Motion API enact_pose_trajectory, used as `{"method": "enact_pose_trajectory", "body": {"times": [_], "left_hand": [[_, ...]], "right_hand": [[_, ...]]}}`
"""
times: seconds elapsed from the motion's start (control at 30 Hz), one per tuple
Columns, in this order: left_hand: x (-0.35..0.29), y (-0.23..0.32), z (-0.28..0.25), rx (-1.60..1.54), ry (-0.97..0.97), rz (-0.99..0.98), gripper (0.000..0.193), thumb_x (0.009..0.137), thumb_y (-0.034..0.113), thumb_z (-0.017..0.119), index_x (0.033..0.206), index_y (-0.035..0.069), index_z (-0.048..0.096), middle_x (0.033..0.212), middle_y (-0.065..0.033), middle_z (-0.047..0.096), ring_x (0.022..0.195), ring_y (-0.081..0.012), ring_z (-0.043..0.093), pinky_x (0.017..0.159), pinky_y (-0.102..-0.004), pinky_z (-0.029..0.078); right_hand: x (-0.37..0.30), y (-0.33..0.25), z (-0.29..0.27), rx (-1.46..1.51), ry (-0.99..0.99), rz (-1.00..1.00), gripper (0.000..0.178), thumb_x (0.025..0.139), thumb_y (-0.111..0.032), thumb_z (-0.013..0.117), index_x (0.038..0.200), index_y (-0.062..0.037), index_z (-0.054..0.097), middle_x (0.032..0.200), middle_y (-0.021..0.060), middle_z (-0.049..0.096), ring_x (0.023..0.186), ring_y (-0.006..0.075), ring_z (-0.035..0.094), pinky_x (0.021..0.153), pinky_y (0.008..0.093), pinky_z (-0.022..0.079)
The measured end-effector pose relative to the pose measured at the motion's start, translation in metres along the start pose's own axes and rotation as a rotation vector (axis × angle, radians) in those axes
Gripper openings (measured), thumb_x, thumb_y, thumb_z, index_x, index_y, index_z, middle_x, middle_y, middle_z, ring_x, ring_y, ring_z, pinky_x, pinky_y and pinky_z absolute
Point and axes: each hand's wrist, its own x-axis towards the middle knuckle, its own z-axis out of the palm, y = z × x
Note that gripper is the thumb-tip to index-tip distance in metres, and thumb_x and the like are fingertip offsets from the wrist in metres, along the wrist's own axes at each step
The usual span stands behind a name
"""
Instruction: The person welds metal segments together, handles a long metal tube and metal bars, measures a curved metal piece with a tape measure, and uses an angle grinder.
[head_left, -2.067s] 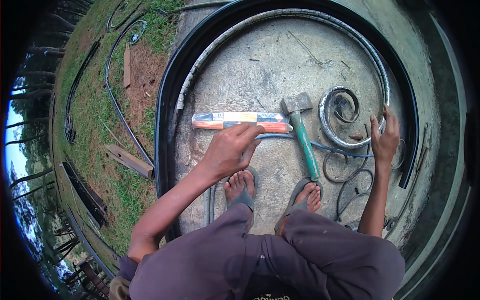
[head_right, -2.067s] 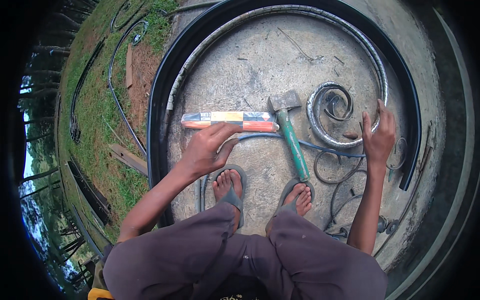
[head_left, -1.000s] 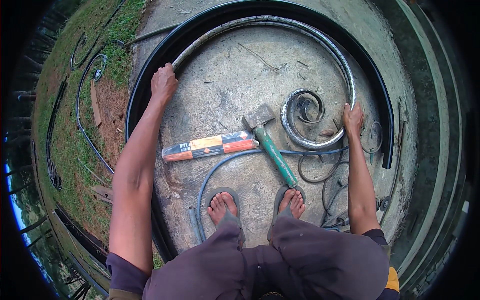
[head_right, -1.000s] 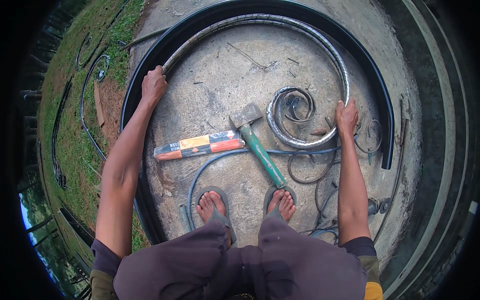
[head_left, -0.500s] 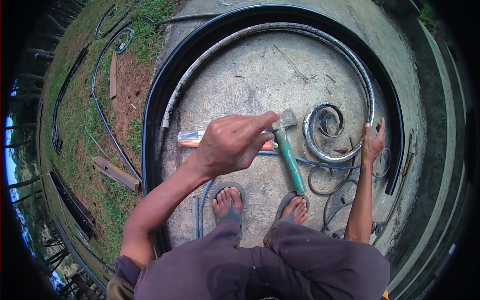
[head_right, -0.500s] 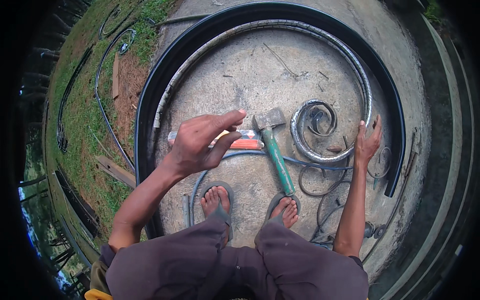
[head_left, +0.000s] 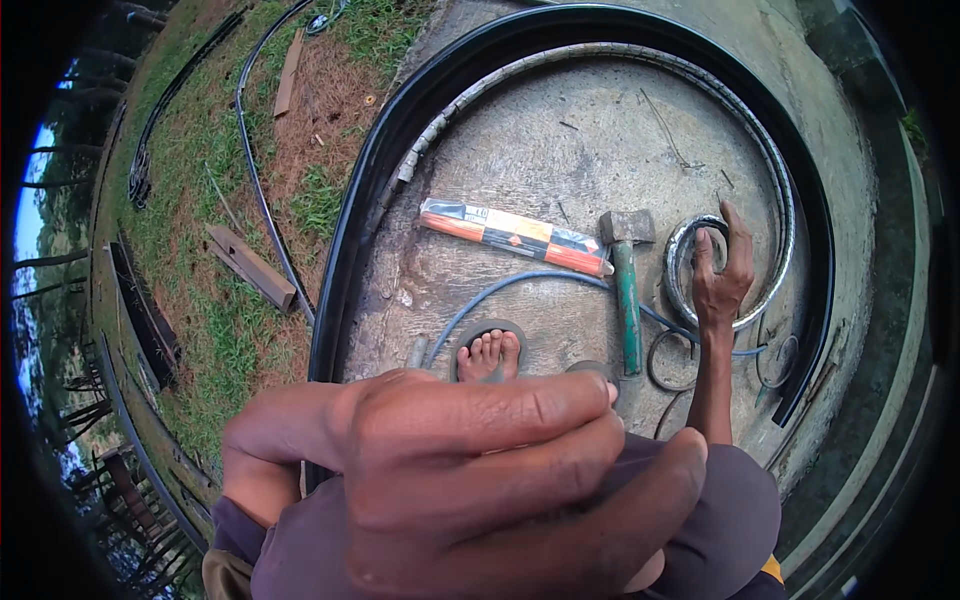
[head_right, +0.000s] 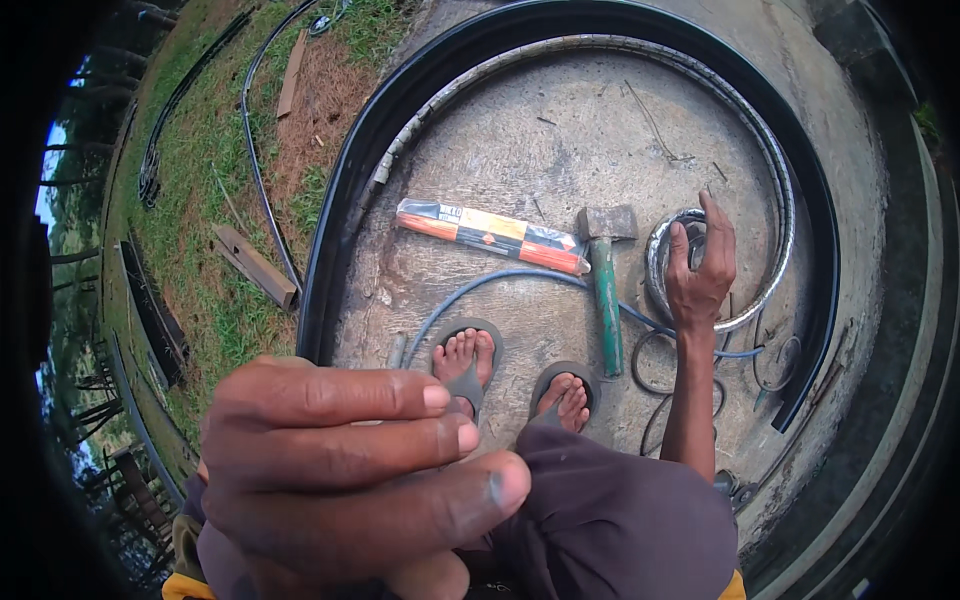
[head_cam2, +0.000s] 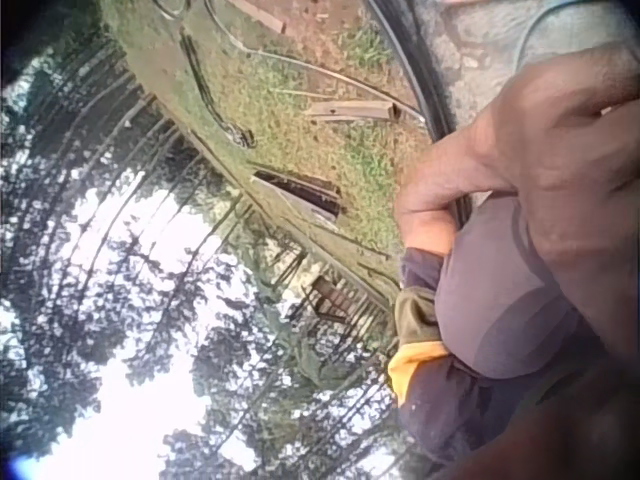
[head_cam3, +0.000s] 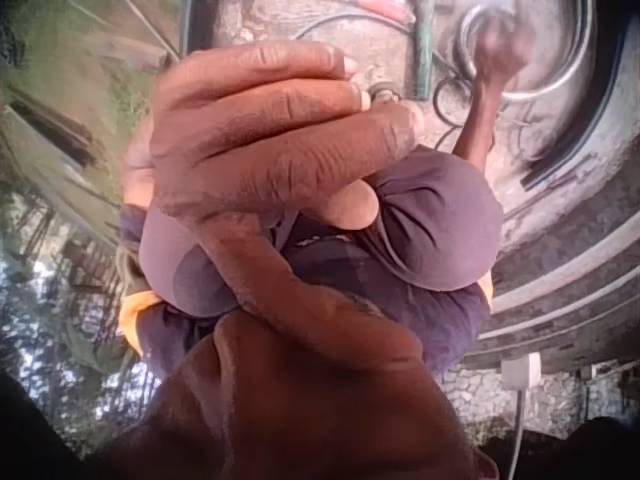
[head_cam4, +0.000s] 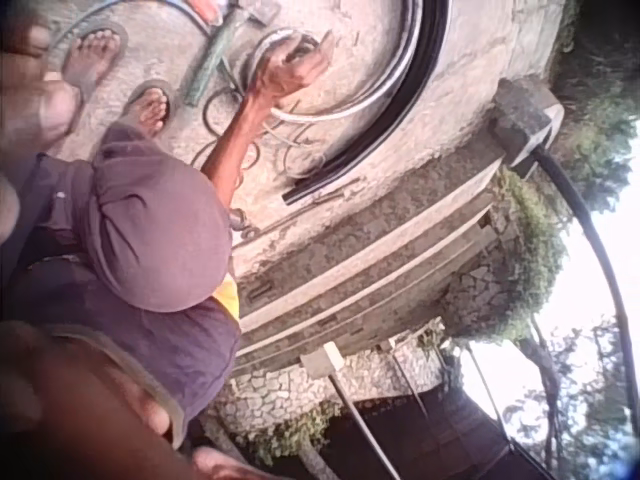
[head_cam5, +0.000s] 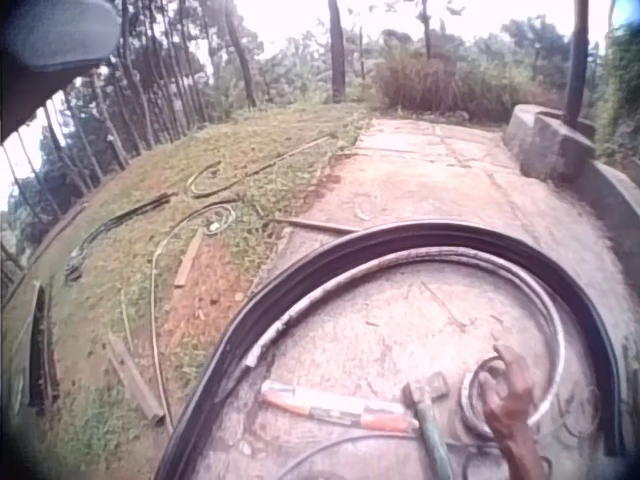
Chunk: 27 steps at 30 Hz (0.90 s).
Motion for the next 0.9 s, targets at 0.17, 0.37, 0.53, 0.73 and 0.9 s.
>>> {"method": "enact_pose_trajectory", "body": {"times": [0.17, 0.37, 0.53, 0.73, 0.9], "left_hand": [[-0.047, -0.031, -0.032, 0.253, 0.023, 0.142, 0.027, 0.091, 0.025, 0.066, 0.112, 0.007, 0.066, 0.089, -0.0091, 0.073, 0.073, -0.0207, 0.073, 0.068, -0.0323, 0.06], [-0.148, -0.098, -0.036, 0.557, -0.057, -0.277, 0.034, 0.081, 0.006, 0.072, 0.115, 0.004, 0.067, 0.088, -0.0135, 0.071, 0.076, -0.0266, 0.072, 0.063, -0.0353, 0.056], [-0.234, -0.126, -0.009, 0.385, -0.11, -0.71, 0.034, 0.084, 0.009, 0.07, 0.118, 0.005, 0.066, 0.096, -0.017, 0.072, 0.08, -0.0334, 0.071, 0.071, -0.0412, 0.057], [-0.193, -0.139, 0.016, 0.23, -0.307, -0.755, 0.025, 0.088, 0.007, 0.067, 0.113, 0.005, 0.069, 0.102, -0.019, 0.072, 0.088, -0.0358, 0.072, 0.076, -0.0423, 0.057], [-0.168, -0.176, 0.021, 0.379, -0.405, -0.557, 0.025, 0.087, 0.006, 0.068, 0.112, 0.006, 0.068, 0.097, -0.0181, 0.072, 0.086, -0.0352, 0.072, 0.074, -0.0417, 0.057]], "right_hand": [[-0.02, -0.088, 0.068, 0.319, -0.22, -0.13, 0.045, 0.086, -0.003, 0.068, 0.13, -0.0001, 0.058, 0.121, 0.0208, 0.063, 0.113, 0.0379, 0.061, 0.098, 0.045, 0.048], [-0.056, -0.149, 0.1, 0.507, -0.543, -0.509, 0.052, 0.078, -0.002, 0.072, 0.128, -0.0018, 0.059, 0.116, 0.0162, 0.063, 0.111, 0.0343, 0.06, 0.095, 0.044, 0.05], [-0.09, -0.146, 0.103, 0.503, -0.766, -0.63, 0.044, 0.08, -0.004, 0.068, 0.124, -0.0028, 0.062, 0.114, 0.0146, 0.065, 0.11, 0.0332, 0.061, 0.094, 0.0434, 0.051], [-0.096, -0.115, 0.086, 0.41, -0.751, -0.526, 0.041, 0.079, -0.003, 0.07, 0.119, -0.0037, 0.064, 0.111, 0.014, 0.066, 0.107, 0.0323, 0.063, 0.089, 0.0424, 0.054], [-0.073, -0.092, 0.08, 0.336, -0.456, -0.35, 0.038, 0.081, -0.003, 0.071, 0.118, -0.0021, 0.064, 0.111, 0.0141, 0.066, 0.108, 0.0323, 0.063, 0.094, 0.0425, 0.051]]}}
